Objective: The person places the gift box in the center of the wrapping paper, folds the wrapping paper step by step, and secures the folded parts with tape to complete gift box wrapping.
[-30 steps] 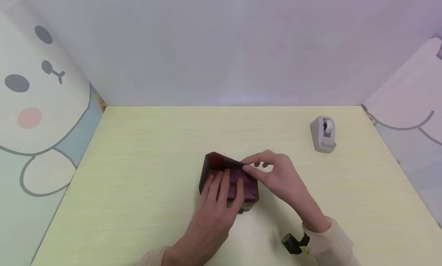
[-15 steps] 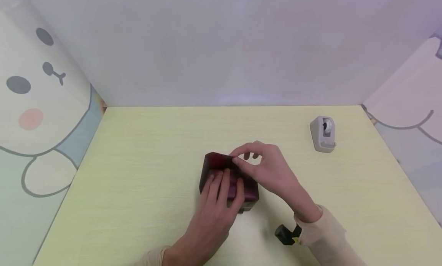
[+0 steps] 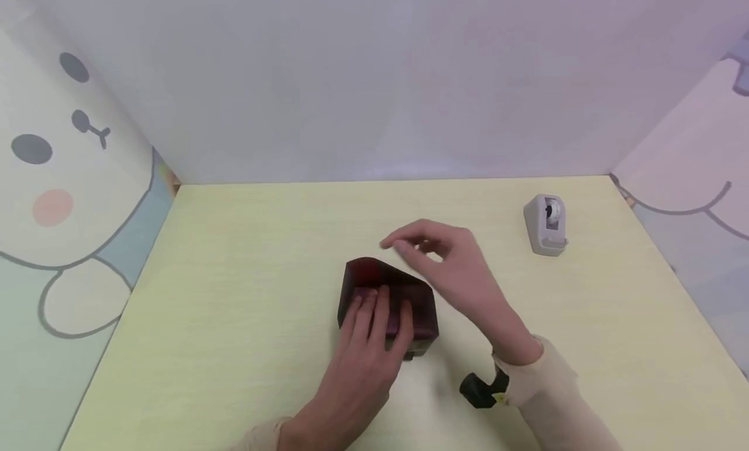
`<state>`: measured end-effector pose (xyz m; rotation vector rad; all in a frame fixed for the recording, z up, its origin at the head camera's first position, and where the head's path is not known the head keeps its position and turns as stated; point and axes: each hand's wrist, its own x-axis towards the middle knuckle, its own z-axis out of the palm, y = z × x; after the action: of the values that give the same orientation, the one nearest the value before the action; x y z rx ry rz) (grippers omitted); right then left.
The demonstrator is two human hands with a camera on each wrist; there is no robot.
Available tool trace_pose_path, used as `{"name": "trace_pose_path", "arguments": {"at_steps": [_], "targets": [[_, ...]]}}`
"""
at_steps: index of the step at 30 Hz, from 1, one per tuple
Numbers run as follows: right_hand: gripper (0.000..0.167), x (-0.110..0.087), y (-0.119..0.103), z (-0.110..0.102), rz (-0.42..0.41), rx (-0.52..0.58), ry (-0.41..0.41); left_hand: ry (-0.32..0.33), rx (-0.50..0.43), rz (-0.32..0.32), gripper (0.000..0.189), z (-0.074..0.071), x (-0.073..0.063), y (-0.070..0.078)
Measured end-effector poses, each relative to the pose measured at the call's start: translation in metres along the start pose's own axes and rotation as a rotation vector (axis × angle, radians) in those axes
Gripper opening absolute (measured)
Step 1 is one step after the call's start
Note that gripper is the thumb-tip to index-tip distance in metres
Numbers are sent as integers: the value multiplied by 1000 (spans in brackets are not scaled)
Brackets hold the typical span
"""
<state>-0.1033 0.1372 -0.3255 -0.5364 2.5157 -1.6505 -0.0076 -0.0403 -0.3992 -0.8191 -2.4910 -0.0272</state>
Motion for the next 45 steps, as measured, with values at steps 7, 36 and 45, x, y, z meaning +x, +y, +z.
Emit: {"name": "trace_pose_path", "arguments": {"at_steps": [7,36,45], "targets": [[24,-36,51,-9,167,68,-24,-23,22,18,61,-1,2,0],[28,-43,58,24,272,132,-61,32,-155,21,48,-12,4,-8],[26,-41,58,25,292,159,-64,412,-286,-131,28,-27,-10,-40]]}}
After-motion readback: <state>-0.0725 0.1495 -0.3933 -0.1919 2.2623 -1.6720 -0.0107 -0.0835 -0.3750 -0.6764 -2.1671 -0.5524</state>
